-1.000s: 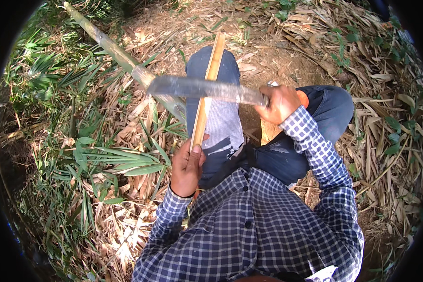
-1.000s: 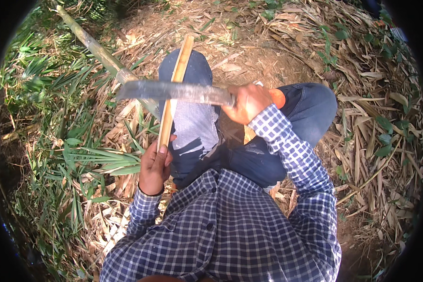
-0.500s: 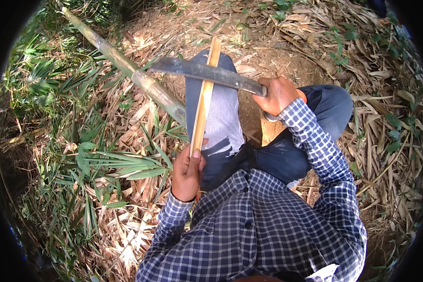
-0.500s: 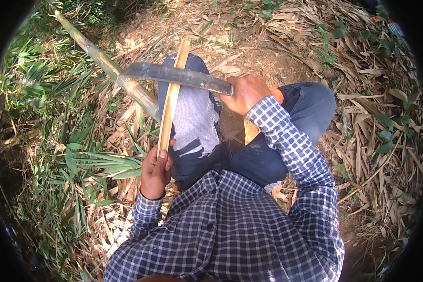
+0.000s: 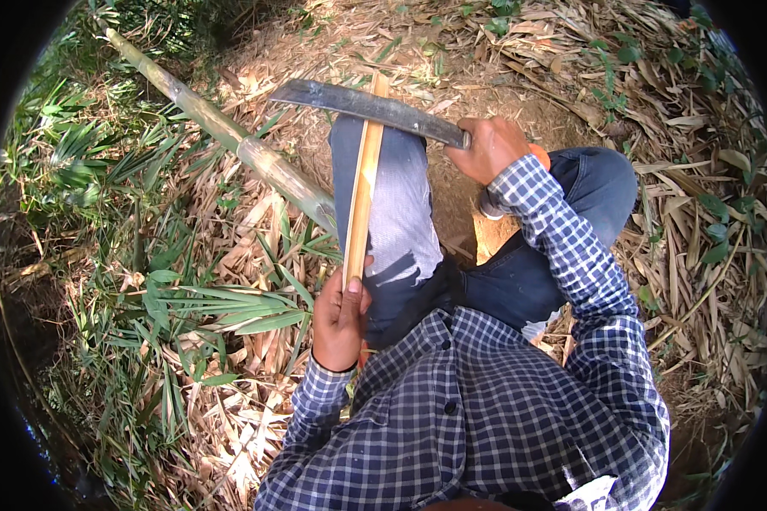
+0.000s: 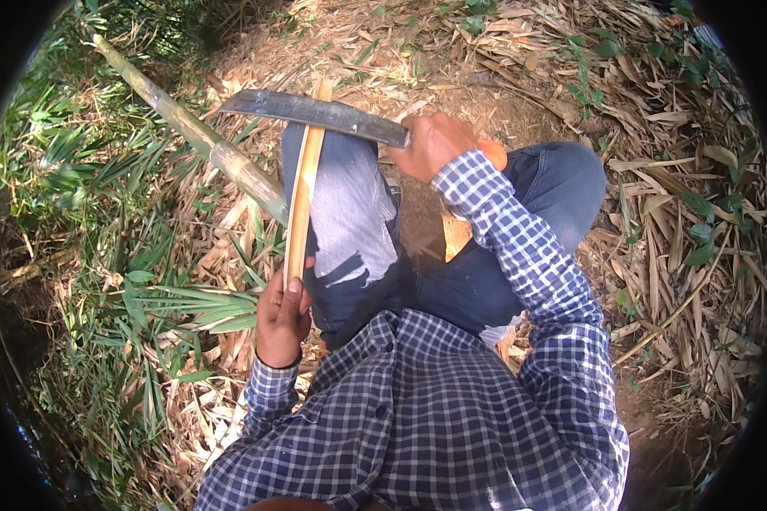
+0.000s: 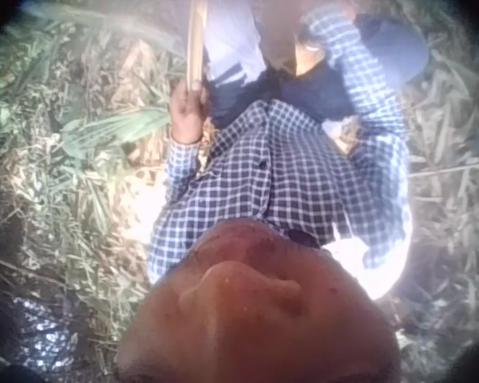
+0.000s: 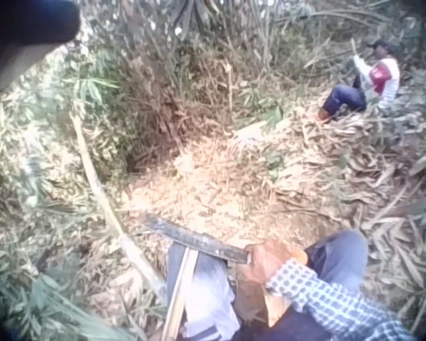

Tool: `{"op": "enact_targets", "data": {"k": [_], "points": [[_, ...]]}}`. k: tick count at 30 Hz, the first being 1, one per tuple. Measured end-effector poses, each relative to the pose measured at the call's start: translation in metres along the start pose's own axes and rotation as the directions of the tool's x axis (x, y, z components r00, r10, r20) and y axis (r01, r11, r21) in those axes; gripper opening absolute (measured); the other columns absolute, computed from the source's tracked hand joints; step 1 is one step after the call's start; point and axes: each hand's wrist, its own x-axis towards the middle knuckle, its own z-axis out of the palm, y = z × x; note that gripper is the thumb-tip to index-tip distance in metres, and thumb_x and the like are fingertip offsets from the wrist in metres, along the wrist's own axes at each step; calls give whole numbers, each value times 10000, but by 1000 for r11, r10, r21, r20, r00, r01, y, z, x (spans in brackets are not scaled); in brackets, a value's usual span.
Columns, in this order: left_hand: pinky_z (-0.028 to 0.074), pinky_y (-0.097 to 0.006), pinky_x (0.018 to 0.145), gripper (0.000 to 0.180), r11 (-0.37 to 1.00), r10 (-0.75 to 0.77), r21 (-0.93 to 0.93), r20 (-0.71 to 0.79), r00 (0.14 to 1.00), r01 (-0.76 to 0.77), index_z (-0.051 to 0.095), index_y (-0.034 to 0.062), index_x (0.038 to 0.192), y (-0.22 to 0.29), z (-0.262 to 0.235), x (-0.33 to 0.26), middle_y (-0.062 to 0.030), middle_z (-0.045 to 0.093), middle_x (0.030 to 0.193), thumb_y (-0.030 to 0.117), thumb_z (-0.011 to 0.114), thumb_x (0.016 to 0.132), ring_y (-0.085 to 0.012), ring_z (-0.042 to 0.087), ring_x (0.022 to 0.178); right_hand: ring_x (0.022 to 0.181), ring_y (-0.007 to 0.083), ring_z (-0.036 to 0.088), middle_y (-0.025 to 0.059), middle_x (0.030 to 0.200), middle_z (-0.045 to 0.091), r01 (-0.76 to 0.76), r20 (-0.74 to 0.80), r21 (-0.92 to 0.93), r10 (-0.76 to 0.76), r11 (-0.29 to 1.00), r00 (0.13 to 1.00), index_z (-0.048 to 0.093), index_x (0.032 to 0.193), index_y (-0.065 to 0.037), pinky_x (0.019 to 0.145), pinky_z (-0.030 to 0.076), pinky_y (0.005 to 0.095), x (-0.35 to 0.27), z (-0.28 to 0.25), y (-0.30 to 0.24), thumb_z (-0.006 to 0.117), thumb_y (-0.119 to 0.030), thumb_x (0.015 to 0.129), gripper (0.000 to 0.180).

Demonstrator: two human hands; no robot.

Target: The person sits on the ground in a bamboo grove and uses a large knife to shave a long bamboo strip. They hold the strip against their leg and repeatedly scrape the blade along its length to thin and smooth it.

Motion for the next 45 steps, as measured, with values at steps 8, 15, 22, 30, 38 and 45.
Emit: {"op": "enact_targets", "data": {"k": [8,15,22,30,38,45], "points": [[243,-203,495,350,1000,9,8,-7,1000,-9,544,-21,1302,-4,0,-5,50,411,645,187,406,1056,-25,314,540,587,363,670,196,610,652,22,-43,-22,-23,1000,999,758,908,-50,629,562,454,7,2,2,669,-330,759,330],[247,-202,495,353,1000,8,2,-20,1000,-8,541,-27,1305,-5,3,-7,48,416,651,188,413,1057,-26,323,542,589,357,670,207,642,662,34,-19,-10,-34,999,999,753,930,-47,629,560,452,1,2,0,670,-308,761,322],[248,-202,491,358,1000,-4,13,-33,999,5,535,-25,1315,-2,4,-8,46,412,648,188,407,1058,-29,322,537,635,388,673,218,663,663,93,42,-12,-92,996,995,740,994,-50,660,561,464,-5,1,-13,671,-323,769,361],[244,-206,465,369,999,30,39,-21,999,-29,518,-15,1331,-6,9,-8,49,402,637,206,396,1062,-29,315,504,691,384,693,246,715,675,46,41,13,-46,999,998,739,871,-14,690,557,471,-3,4,-12,659,-354,785,360],[246,-197,436,374,999,5,33,-25,1000,-5,509,-15,1330,-2,11,-11,42,417,651,213,383,1062,-18,314,481,664,370,688,219,690,676,27,28,44,-28,999,999,743,871,-35,694,557,467,-2,4,-19,656,-339,770,332],[243,-191,432,374,999,-4,32,-26,1000,5,512,-13,1324,-1,15,-10,47,419,656,224,392,1061,-13,319,481,668,384,689,234,705,676,-124,93,56,119,991,989,741,891,-35,699,559,470,14,5,-15,653,-351,767,351]]}}
